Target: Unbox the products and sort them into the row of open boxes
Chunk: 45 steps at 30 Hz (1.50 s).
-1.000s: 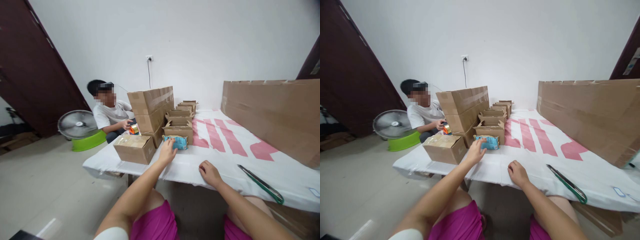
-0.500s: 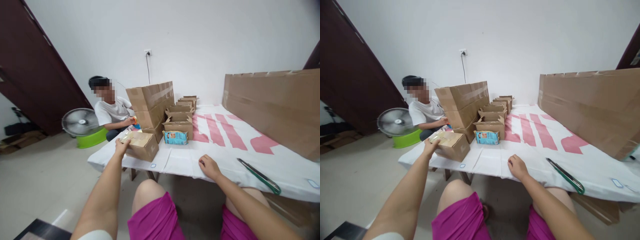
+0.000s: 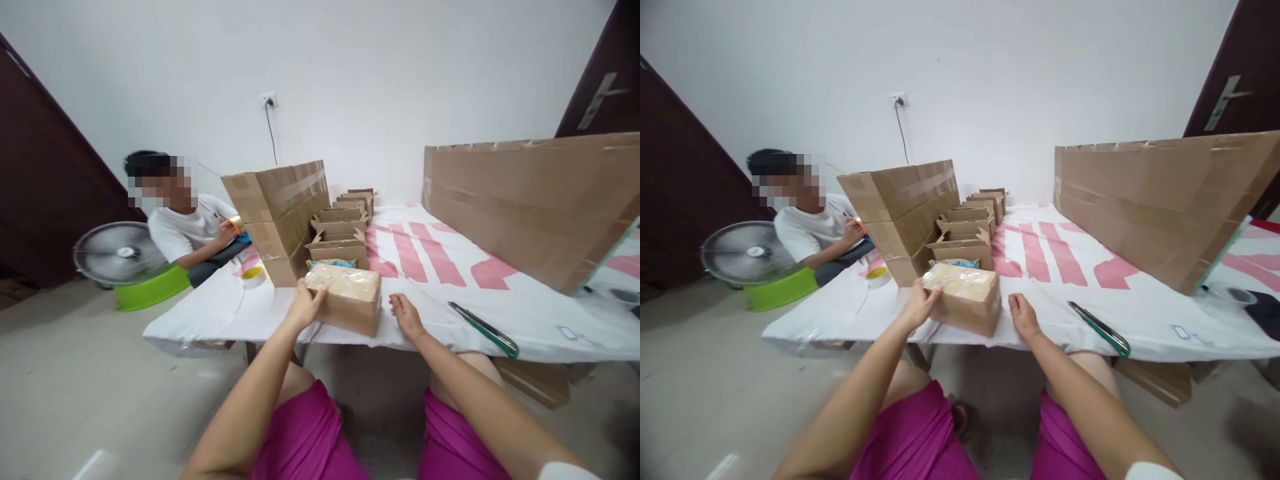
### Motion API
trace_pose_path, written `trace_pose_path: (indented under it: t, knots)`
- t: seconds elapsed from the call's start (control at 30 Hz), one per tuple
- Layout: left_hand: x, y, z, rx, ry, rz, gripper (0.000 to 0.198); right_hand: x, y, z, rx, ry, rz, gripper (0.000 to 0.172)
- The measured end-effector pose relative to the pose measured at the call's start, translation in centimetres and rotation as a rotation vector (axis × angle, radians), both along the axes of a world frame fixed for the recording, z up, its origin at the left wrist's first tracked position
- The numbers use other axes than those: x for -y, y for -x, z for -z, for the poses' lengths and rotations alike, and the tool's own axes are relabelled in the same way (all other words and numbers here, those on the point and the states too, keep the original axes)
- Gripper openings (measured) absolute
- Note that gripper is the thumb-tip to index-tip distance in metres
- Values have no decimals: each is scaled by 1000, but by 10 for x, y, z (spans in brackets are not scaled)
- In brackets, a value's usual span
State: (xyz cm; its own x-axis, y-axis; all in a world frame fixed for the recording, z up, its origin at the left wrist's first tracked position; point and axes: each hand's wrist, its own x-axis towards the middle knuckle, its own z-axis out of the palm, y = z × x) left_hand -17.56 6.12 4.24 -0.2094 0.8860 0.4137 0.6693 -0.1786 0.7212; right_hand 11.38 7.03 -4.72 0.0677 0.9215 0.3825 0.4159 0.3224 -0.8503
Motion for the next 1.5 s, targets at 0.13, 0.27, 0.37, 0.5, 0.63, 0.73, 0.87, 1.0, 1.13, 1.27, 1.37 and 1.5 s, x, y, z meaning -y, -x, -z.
trace_pose_path:
  t: [0.13, 0.27, 0.37, 0.5, 0.63, 0.73, 0.87, 1.0, 1.13, 1.27, 1.37, 1.5]
  knots:
    - [12, -56, 4, 3, 85, 62, 54, -3, -17, 0, -252, 10, 143, 70]
    - [18, -63, 10, 60, 93, 43, 45, -3, -23, 1, -383, 27, 178, 67]
    - [14, -54, 21, 129, 65, 72, 44, -5, -20, 5, -435, 27, 166, 61]
    - [8, -47, 36, 238, -30, 140, 41, -4, -16, 8, -475, 46, 120, 55]
    - [9, -50, 43, 330, -140, 239, 43, 7, -19, 1, -468, 92, 68, 49]
    - [16, -53, 43, 359, -191, 337, 53, 23, -30, -10, -435, 114, 43, 50]
    - [32, -62, 41, 352, -285, 505, 56, 46, -57, -25, -370, 134, 16, 57]
    - [51, -77, 39, 220, -307, 640, 61, 62, -87, -35, -285, 171, 3, 59]
    - [63, -90, 35, 98, -293, 661, 64, 66, -115, -42, -124, 195, 31, 51]
    - [64, -95, 34, 79, -286, 669, 66, 62, -149, -49, 133, 173, 139, 38]
    - [61, -96, 34, 106, -307, 665, 61, 63, -172, -46, 343, 168, 217, 27]
    - [60, -96, 35, 116, -364, 658, 50, 70, -190, -33, 548, 188, 254, 25]
